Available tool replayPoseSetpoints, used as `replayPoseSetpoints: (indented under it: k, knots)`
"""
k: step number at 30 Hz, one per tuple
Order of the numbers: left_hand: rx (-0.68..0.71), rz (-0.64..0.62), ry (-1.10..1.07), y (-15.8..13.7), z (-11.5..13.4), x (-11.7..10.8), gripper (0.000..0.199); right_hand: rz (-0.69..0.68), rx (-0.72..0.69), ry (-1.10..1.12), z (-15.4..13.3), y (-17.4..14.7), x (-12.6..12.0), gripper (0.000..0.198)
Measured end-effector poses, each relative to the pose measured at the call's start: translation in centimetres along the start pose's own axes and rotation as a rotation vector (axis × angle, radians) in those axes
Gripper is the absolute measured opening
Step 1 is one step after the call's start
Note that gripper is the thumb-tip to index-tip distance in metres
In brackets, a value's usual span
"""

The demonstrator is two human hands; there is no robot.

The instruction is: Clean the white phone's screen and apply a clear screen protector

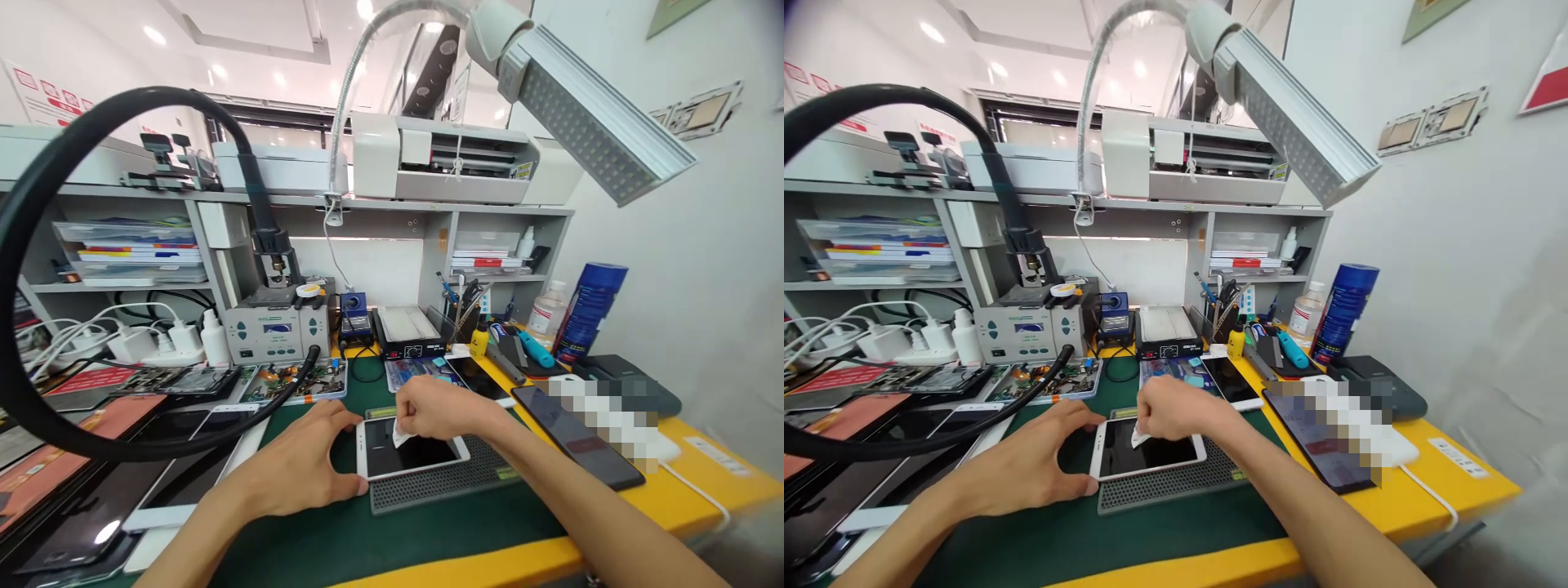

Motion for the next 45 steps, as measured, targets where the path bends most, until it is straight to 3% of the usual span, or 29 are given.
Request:
replayPoseSetpoints:
  k: [8,15,23,28,36,42,45]
  knots:
    - [-0.013,-0.013,0.024,0.3,-0.2,0.2,0.063,-0.092,0.124,0.18,4.9,-2.3,-2.0,0.008]
    - [-0.019,0.008,0.014,0.3,-0.5,0.1,0.063,-0.149,0.161,0.225,6.2,-3.5,-2.1,0.015]
    - [-0.021,0.003,0.029,0.3,-0.4,0.1,0.065,-0.16,0.117,0.09,4.2,-4.0,-2.2,0.011]
    - [0.016,0.004,0.001,0.2,-0.2,0.0,0.071,-0.069,0.019,-0.052,2.1,-2.2,-1.8,0.011]
    - [0.033,0.003,-0.044,0.1,0.2,-0.2,0.079,0.024,-0.169,-0.006,-2.2,1.5,0.5,0.009]
    - [0.039,-0.018,-0.062,-0.1,0.7,-0.5,0.065,0.135,-0.225,0.003,-4.2,3.4,1.1,0.009]
    - [0.047,-0.003,-0.073,-0.2,0.9,-0.7,0.055,0.103,-0.242,-0.002,-5.0,3.7,1.4,0.011]
Point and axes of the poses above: each hand's wrist, its own y-axis towards the middle knuckle, its own x-axis out of the palm, z = x × y, the point moved 8 cm from there along y, towards the middle knuckle, and after that the axes turned 14 degrees about -x, right-handed, at the moved point
